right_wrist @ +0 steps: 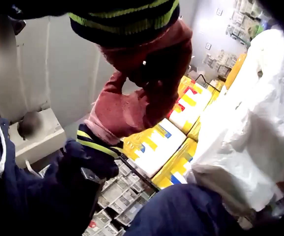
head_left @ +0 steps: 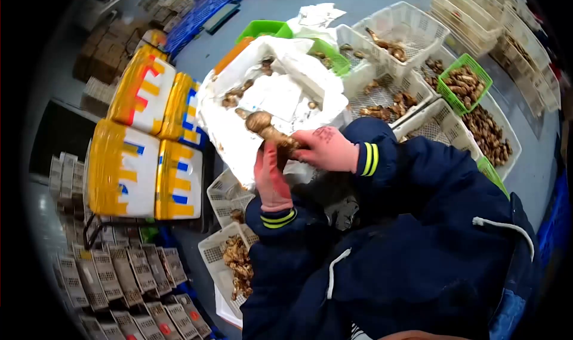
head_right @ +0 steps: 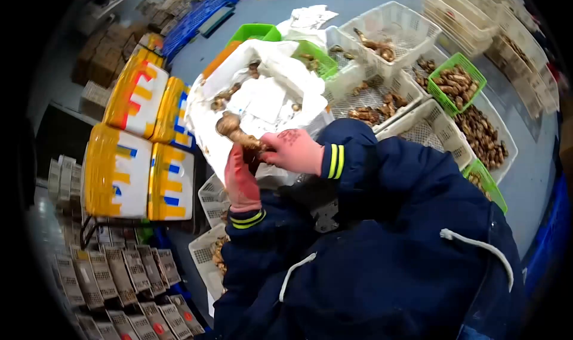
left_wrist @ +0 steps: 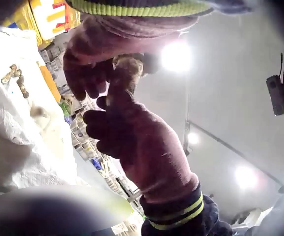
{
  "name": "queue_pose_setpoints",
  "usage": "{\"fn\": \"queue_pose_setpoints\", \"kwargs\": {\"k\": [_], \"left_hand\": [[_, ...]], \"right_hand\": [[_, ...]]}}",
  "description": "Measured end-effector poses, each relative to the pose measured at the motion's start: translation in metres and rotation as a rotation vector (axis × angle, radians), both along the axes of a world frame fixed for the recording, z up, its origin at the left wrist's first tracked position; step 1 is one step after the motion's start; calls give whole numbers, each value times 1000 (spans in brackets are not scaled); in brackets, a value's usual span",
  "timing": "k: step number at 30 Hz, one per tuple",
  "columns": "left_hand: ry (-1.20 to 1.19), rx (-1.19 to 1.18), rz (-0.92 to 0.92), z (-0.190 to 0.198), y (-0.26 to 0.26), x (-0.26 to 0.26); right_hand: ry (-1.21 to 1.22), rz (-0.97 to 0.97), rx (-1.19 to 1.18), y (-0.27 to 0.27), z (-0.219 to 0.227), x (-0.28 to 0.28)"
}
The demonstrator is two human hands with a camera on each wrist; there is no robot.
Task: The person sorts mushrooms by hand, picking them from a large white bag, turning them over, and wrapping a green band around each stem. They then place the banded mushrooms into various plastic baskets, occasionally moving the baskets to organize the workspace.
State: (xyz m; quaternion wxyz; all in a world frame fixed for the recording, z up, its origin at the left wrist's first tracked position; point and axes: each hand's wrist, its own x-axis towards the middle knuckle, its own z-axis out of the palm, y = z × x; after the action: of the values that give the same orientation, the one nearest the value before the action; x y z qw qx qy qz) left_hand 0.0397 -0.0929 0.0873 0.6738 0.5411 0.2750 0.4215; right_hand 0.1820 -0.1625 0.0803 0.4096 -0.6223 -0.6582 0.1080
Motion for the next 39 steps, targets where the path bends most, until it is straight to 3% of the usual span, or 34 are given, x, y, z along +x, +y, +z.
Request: {"fn": "queue_pose_setpoints", "kwargs": {"k": [2,4,6,7,8,12,13,16,18,20,22,23,25,26,28,29,31,32,34,35,36,38,39], "left_hand": [[-42,-115,59,4,-3,13],[104,-59,66,4,-1,20],[103,-91,-32,-17,12,20],[-28,-364,-101,-18,19,25],[-113,-435,-49,-20,18,29],[23,-367,-10,-14,19,47],[-29,-366,-102,-16,22,53],[-54,-367,-41,-5,9,91],[55,-164,-163,2,-1,115],[182,-58,-236,7,-18,139],[277,65,-465,-2,-21,152],[319,40,-483,1,-28,154],[399,12,-533,8,-33,153],[417,-11,-553,13,-31,150],[353,-62,-551,13,-19,143],[342,-46,-515,10,-13,141],[357,-54,-456,6,-8,143],[385,-60,-435,4,-7,143],[414,-110,-426,0,-8,143],[421,-106,-437,0,-10,142],[436,-109,-422,2,-11,141],[407,-131,-450,4,-14,143],[350,-157,-403,6,-22,149]], "right_hand": [[-98,-43,-67,3,-10,3],[-101,-59,92,0,-6,3],[-100,-27,56,-6,-4,10],[13,4,-6,-8,-5,17],[-2,-11,-61,-14,-5,25],[438,59,-163,-25,-9,61],[587,96,-239,-27,-7,68],[681,23,-66,-27,-12,80],[719,-2,-108,-34,-16,91],[1005,30,-142,-42,-29,110],[1562,129,-86,-62,-47,136],[1407,-30,-89,-83,-52,155],[1704,-211,18,-119,-78,192],[1328,-255,122,-142,-102,221],[1630,-560,300,-177,-136,275],[1467,-742,396,-192,-182,317],[1376,-1092,449,-218,-212,378],[962,-1175,496,-226,-228,410],[1079,-1308,422,-238,-227,452],[1211,-1191,578,-244,-245,475],[1195,-1264,429,-253,-260,492],[1222,-1221,275,-243,-247,469],[1259,-1084,151,-249,-249,453]]}}
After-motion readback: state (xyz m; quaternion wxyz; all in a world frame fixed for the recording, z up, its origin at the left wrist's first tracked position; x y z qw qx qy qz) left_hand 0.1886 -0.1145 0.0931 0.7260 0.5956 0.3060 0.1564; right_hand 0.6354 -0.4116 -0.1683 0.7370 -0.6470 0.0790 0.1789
